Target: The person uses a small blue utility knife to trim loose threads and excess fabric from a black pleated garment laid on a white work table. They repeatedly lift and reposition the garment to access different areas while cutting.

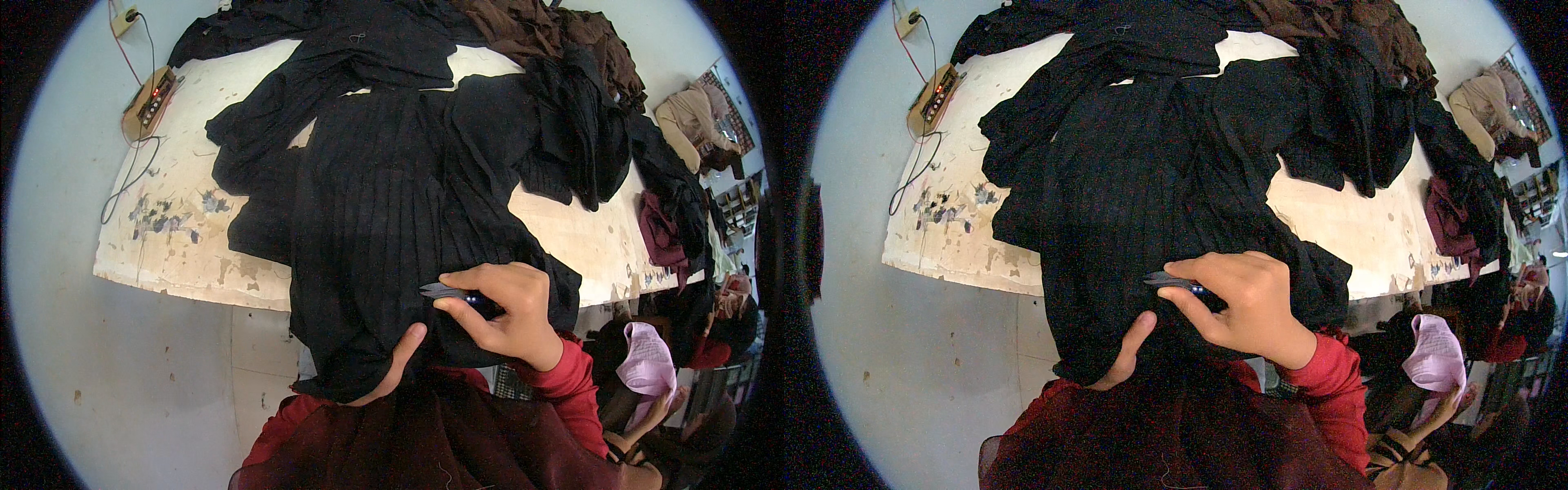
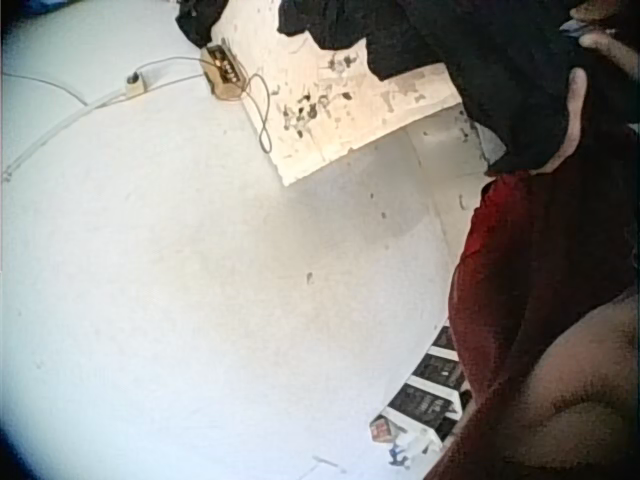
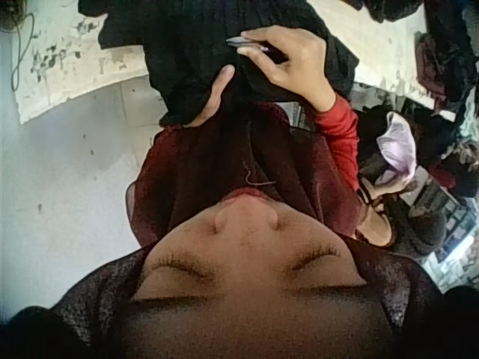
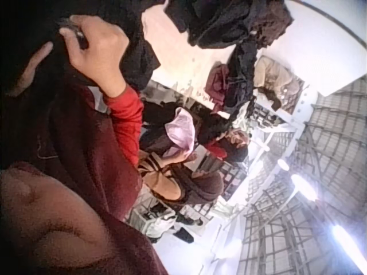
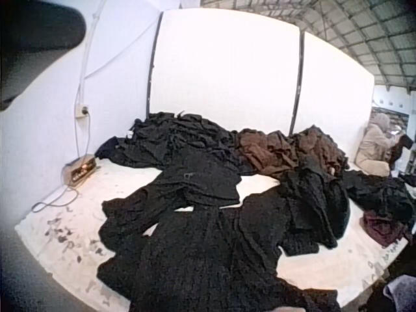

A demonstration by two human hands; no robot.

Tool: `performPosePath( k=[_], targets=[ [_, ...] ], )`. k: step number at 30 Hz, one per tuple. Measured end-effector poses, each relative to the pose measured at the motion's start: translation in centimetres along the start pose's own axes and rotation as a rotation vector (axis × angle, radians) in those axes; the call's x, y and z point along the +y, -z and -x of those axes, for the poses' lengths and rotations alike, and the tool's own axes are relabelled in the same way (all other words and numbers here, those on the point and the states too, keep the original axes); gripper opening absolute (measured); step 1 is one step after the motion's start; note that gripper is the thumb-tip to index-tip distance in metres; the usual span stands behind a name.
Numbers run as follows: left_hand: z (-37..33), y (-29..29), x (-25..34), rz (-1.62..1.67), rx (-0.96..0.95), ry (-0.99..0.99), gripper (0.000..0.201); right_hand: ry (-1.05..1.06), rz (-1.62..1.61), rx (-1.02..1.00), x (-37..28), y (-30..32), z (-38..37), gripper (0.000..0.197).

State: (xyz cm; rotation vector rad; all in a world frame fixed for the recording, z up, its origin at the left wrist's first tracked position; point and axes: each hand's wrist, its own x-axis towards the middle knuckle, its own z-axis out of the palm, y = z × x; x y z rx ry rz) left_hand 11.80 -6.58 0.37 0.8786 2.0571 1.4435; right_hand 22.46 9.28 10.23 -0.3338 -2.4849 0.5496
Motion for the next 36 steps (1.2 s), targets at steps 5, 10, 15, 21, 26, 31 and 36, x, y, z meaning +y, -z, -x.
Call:
performPosePath(
  k=[5, 10, 15, 21, 26, 31, 36],
  targets=[
    [-0.3, 0.5, 0.3, -0.006, -0.187, 0.247, 0.114, 0.056, 0.116, 0.005, -0.3, 0.2, 0.0, 0.018],
    [-0.2, 0.8, 1.6, -0.116, -0.18, 0.356, 0.12, 0.12, 0.215, 0.001, -0.7, 0.3, -0.3, 0.015],
    [0.2, -0.2, 2.2, -0.364, 0.038, 0.056, 0.071, 0.105, 0.191, 0.004, -0.2, 0.6, -0.2, 0.015],
    [0.1, -0.2, 1.6, -0.435, 0.059, -0.103, 0.05, 0.008, -0.022, -0.009, -0.1, 0.6, -0.6, 0.018],
    [0.3, -0.3, 1.0, -0.432, 0.055, -0.161, 0.04, -0.004, -0.08, -0.077, -0.3, 0.1, -1.2, 0.018],
    [0.3, -0.7, 1.5, -0.454, 0.062, -0.034, 0.043, 0.002, -0.014, -0.098, -0.7, 0.0, -1.7, 0.017],
    [0.4, -1.6, 1.2, -0.519, 0.235, -0.157, 0.049, 0.033, 0.049, -0.099, -0.6, 0.1, -1.7, 0.016]
  ],
)
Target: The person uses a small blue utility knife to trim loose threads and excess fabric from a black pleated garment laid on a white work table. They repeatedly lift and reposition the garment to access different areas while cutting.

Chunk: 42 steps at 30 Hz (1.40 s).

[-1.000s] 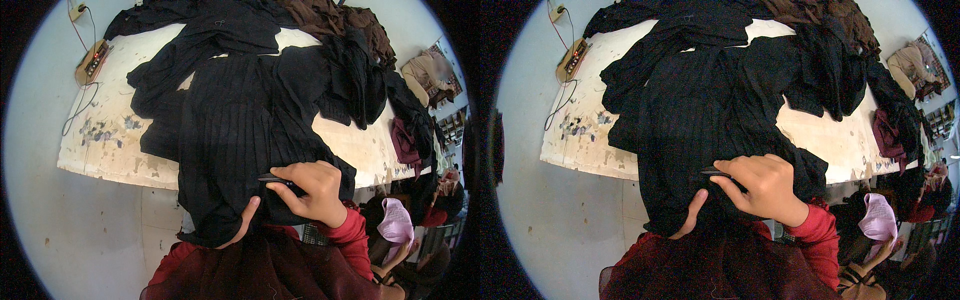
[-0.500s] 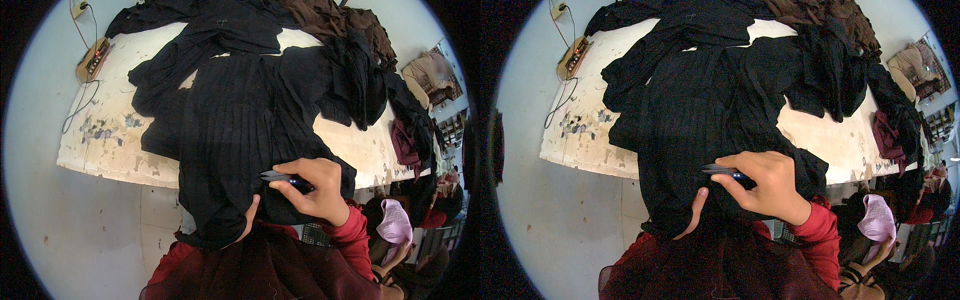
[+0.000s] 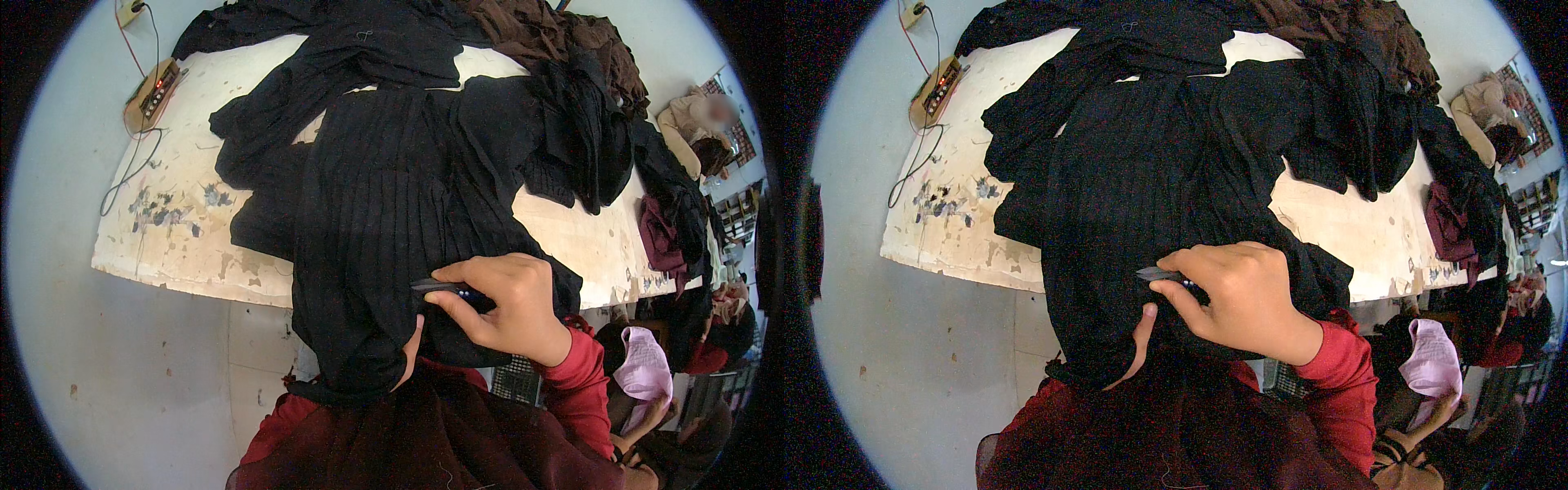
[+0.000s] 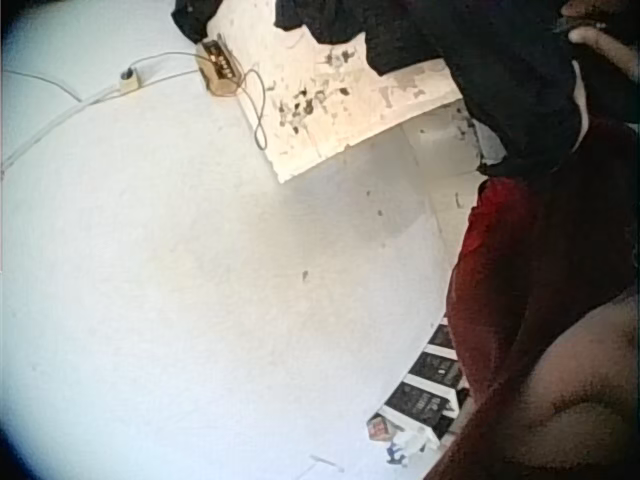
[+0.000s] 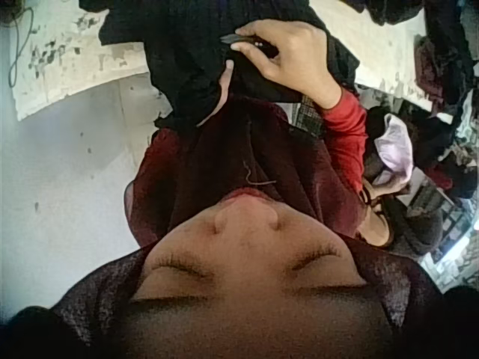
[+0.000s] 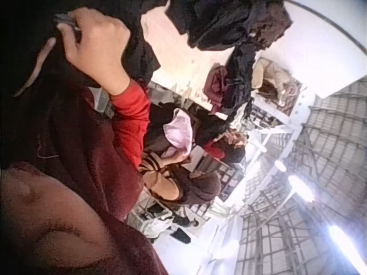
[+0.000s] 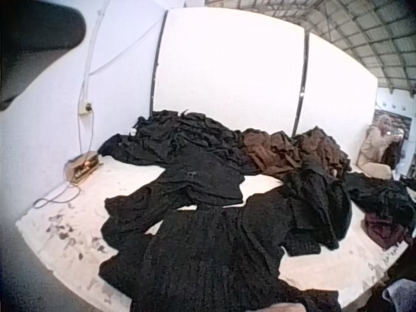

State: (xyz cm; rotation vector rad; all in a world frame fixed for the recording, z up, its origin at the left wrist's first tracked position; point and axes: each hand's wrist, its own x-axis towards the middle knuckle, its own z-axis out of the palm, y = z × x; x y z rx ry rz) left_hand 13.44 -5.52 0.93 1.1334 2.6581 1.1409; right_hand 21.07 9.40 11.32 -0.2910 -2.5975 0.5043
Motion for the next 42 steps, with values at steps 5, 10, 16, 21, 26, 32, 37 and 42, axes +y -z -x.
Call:
performPosePath(
  k=[5, 10, 16, 21, 26, 32, 37, 42],
  targets=[
    [0.1, 0.0, -0.1, 0.055, -0.046, 0.033, 0.05, -0.03, 0.001, -0.007, 0.3, 0.1, 0.0, 0.018],
    [-0.4, 0.5, -1.0, 0.164, -0.183, 0.018, 0.05, -0.058, -0.456, 0.031, 0.0, 0.0, 0.8, 0.033],
    [-1.6, 1.9, -4.7, 1.079, -0.95, 0.049, 0.05, 0.164, -0.374, -0.233, -0.7, -3.9, 3.6, 0.044],
    [0.9, 1.0, -6.9, 1.444, -1.268, 0.242, 0.052, 0.153, -0.511, -0.094, -0.1, -4.9, 4.4, 0.032],
    [0.6, 0.6, -5.3, 1.254, -0.682, 0.341, 0.046, -0.071, -0.577, -0.06, -0.3, -2.1, 3.4, 0.035],
    [0.1, 1.2, -3.9, 1.042, -0.479, 0.226, 0.049, -0.222, -0.335, 0.118, 0.6, -1.3, 2.9, 0.027],
    [0.0, 1.8, -3.5, 0.972, -0.454, 0.197, 0.051, -0.176, -0.261, 0.074, 0.1, -1.0, 2.4, 0.024],
    [0.0, 2.0, -3.3, 0.912, -0.431, 0.186, 0.054, -0.161, -0.224, 0.073, 0.3, -0.9, 2.7, 0.022]
  ],
)
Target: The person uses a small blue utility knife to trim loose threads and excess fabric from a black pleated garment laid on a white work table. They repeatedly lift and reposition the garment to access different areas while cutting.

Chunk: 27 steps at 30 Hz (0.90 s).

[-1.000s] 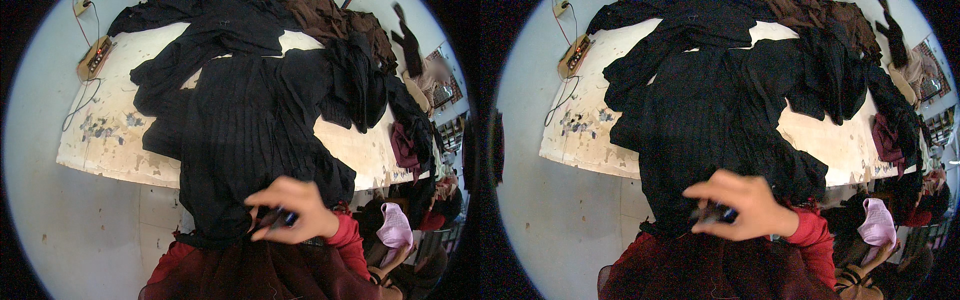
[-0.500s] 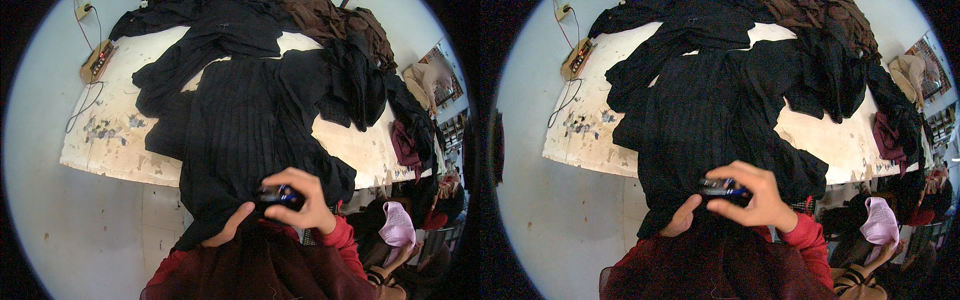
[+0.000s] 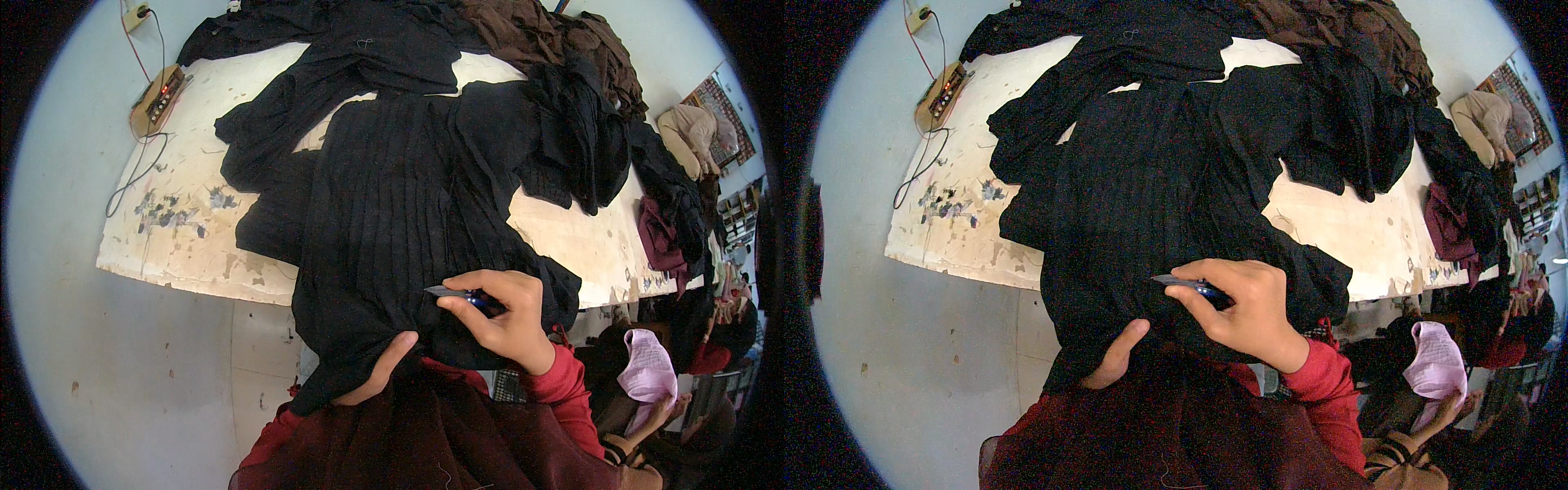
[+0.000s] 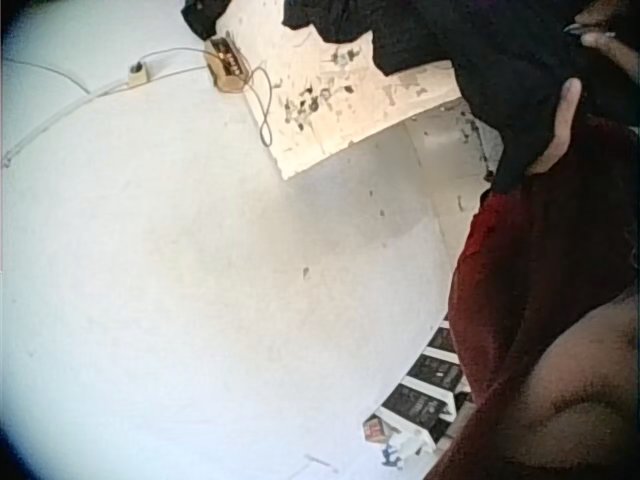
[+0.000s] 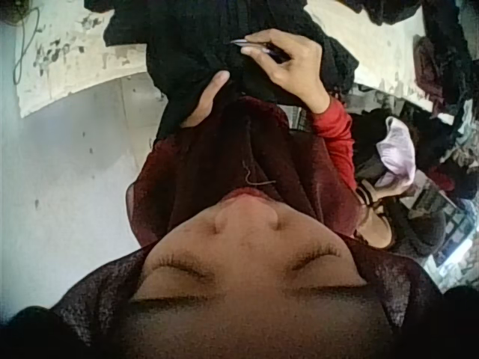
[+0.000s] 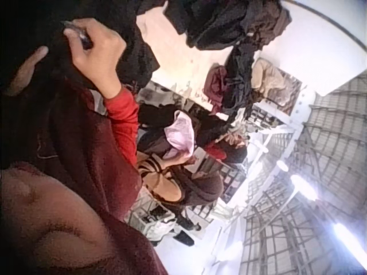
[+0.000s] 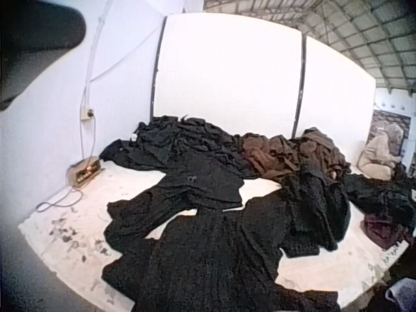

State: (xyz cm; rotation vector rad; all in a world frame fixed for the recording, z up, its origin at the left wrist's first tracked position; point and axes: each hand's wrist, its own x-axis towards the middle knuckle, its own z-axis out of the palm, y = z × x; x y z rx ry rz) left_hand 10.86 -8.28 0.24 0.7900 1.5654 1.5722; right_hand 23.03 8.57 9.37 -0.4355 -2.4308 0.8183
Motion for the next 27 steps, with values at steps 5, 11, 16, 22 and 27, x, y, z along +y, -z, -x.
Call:
performPosePath(
  k=[5, 11, 16, 22, 27],
  targets=[
    [0.1, -0.2, 0.1, -0.021, 0.029, 0.002, 0.057, 0.004, -0.046, 0.093, 0.1, -0.6, -0.1, 0.02],
    [0.0, 0.0, 0.0, -0.096, 0.005, -0.071, 0.044, 0.093, 0.032, 0.044, -0.7, -0.8, -0.5, 0.021],
    [-0.2, -0.3, -0.1, 0.164, -0.015, -0.044, 0.06, 0.08, 0.02, 0.045, -0.6, -1.0, -0.7, 0.02],
    [-0.4, 0.2, -0.7, 0.104, -0.062, 0.009, 0.057, 0.01, -0.035, 0.063, 0.0, -1.0, -0.4, 0.021],
    [-0.5, 0.1, -0.5, 0.144, -0.067, -0.007, 0.056, 0.068, -0.043, 0.069, -0.8, -0.5, -1.1, 0.021]
  ],
)
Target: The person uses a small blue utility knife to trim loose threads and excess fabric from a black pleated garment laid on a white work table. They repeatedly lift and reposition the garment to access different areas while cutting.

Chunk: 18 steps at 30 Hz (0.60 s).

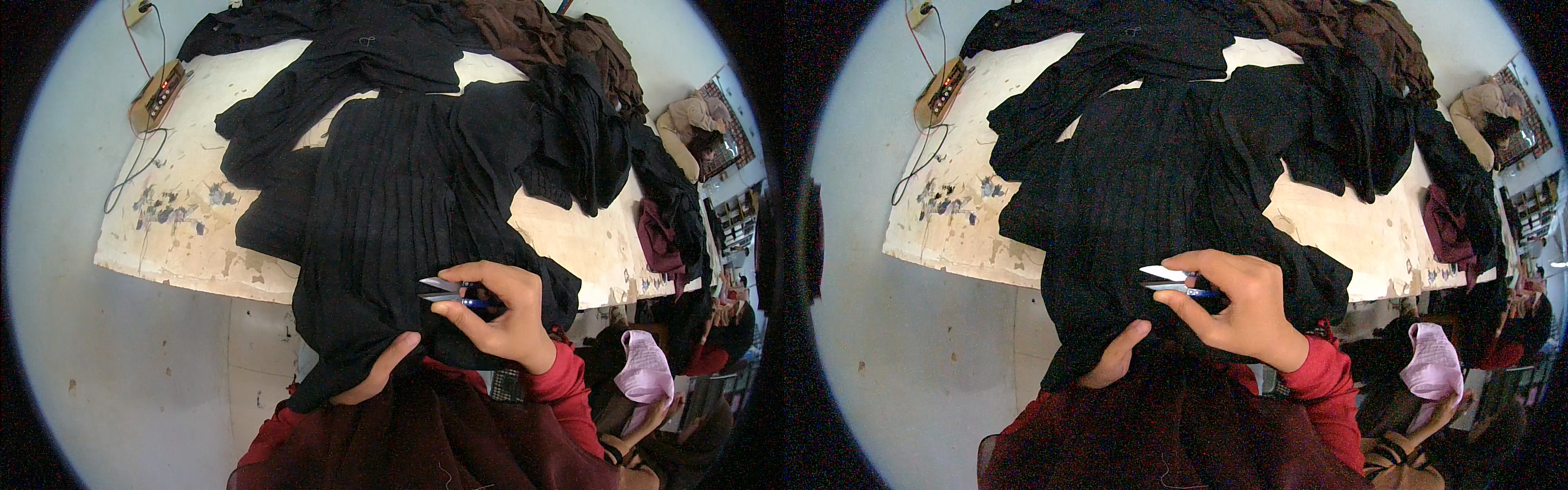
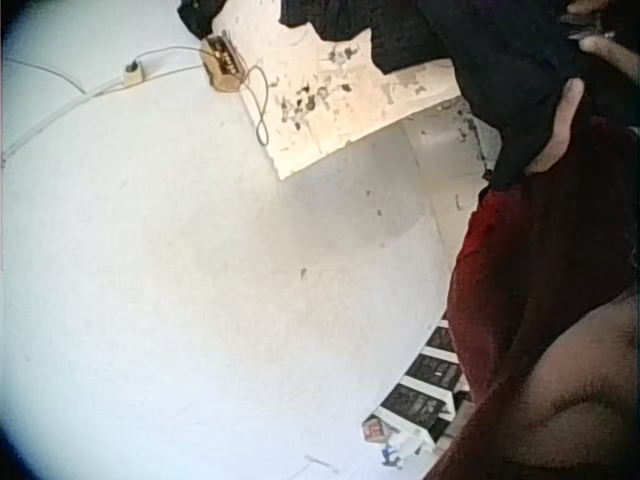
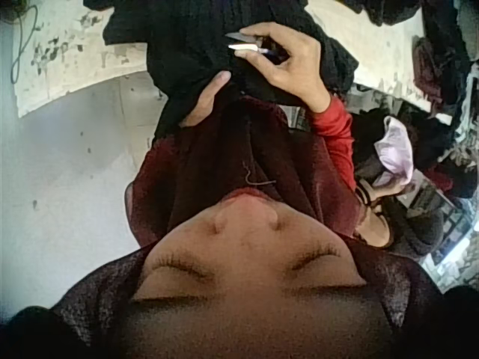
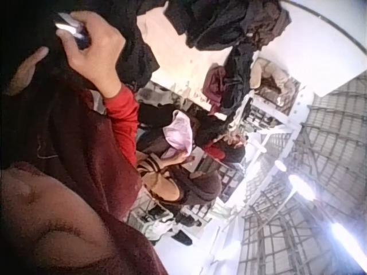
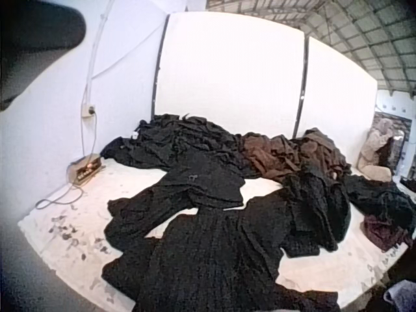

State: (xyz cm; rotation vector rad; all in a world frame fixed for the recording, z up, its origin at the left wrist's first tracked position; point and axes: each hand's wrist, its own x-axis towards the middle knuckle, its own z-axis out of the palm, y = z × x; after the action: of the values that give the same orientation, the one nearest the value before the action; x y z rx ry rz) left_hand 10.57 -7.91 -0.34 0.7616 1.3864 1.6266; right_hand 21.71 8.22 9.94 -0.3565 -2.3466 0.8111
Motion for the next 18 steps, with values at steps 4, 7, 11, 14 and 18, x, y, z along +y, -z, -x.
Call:
performPosePath(
  k=[4, 7, 11, 14, 18],
  targets=[
    [-0.2, -0.3, -0.4, 0.09, 0.0, -0.014, 0.056, 0.045, 0.071, -0.118, -0.2, 0.6, -0.5, 0.024],
    [-0.4, -0.6, -1.5, 0.232, 0.012, -0.022, 0.055, 0.012, -0.084, -0.075, 0.2, 0.1, -0.5, 0.026],
    [0.4, -0.7, -2.9, 0.375, -0.006, 0.093, 0.054, -0.085, -0.234, -0.106, -0.3, -1.0, -0.2, 0.04],
    [0.0, 0.3, 0.5, -0.151, -0.205, -0.059, 0.052, -0.242, -0.311, -0.044, -0.2, -3.4, 1.6, 0.05],
    [0.3, 0.5, -1.4, 0.256, -0.114, -0.074, 0.05, -0.202, -0.437, 0.109, 1.2, -6.2, 3.3, 0.053]
  ],
)
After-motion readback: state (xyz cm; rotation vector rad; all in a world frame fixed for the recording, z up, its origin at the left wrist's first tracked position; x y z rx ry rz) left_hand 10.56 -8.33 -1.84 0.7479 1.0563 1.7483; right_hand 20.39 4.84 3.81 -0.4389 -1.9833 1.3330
